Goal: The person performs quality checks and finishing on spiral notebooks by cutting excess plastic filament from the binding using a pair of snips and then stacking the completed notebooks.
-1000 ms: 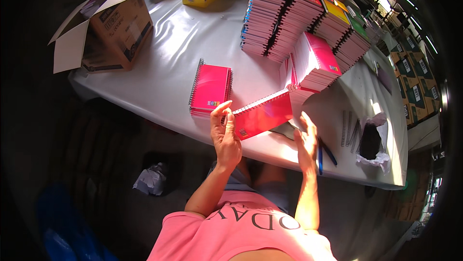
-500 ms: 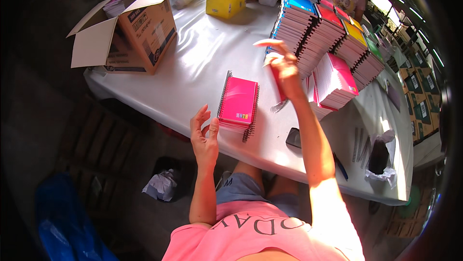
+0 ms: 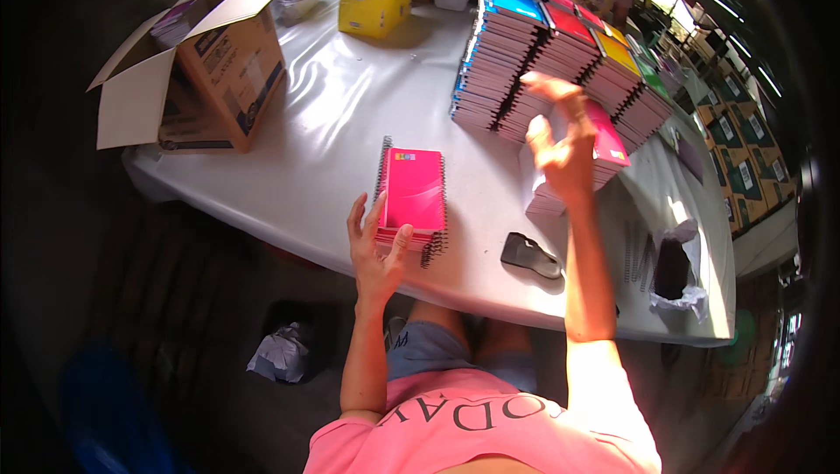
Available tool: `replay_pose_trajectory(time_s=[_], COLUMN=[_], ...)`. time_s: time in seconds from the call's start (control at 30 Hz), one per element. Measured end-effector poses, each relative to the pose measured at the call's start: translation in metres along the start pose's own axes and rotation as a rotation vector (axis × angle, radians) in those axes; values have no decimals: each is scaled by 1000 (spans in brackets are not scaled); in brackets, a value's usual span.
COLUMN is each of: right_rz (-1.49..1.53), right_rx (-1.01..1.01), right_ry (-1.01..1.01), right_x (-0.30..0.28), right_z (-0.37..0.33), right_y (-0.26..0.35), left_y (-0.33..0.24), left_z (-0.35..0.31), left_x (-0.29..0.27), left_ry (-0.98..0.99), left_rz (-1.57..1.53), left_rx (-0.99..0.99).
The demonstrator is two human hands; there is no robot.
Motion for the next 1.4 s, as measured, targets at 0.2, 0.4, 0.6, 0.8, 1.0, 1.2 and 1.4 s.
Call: replay_pose_trajectory(time_s=[0.2,0.4,0.6,0.8,1.0,1.2,1.4], right_rz=[-423,-680,27,487,-908,-763,-144], right_rx=[1034,701,450,724,791,638,512], right_ry=[725,464,-74,116,122,259,187], right_x=[-114,-128,-98,-67,-243,-213,-140], right_z=[-97,-63,-67,-180,-295,-309,-214], right_y=[-174,-152,-21,14,-158,-167,-13], left_y=[-23,-83,-115,-88,-107,-98,-74], left_z=[-5,-28,-59,-80,-123,-131,-131], left_x=[-4,-2,57,112,157,175,173], left_ry=[-145,-250,210,575,678,461,244], left_rz=[55,129,-485,-769,706,703,515], left_rx=[68,312,83,-271,662,684,536])
Point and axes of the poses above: each hand's wrist, its own z-axis towards the middle knuckle, its own x-axis out of the palm, y = z × x, the point moved 9 cm from there along z, towards the middle knuckle, and after that the axes turned 13 degrees about -x, right-handed, at the moved point
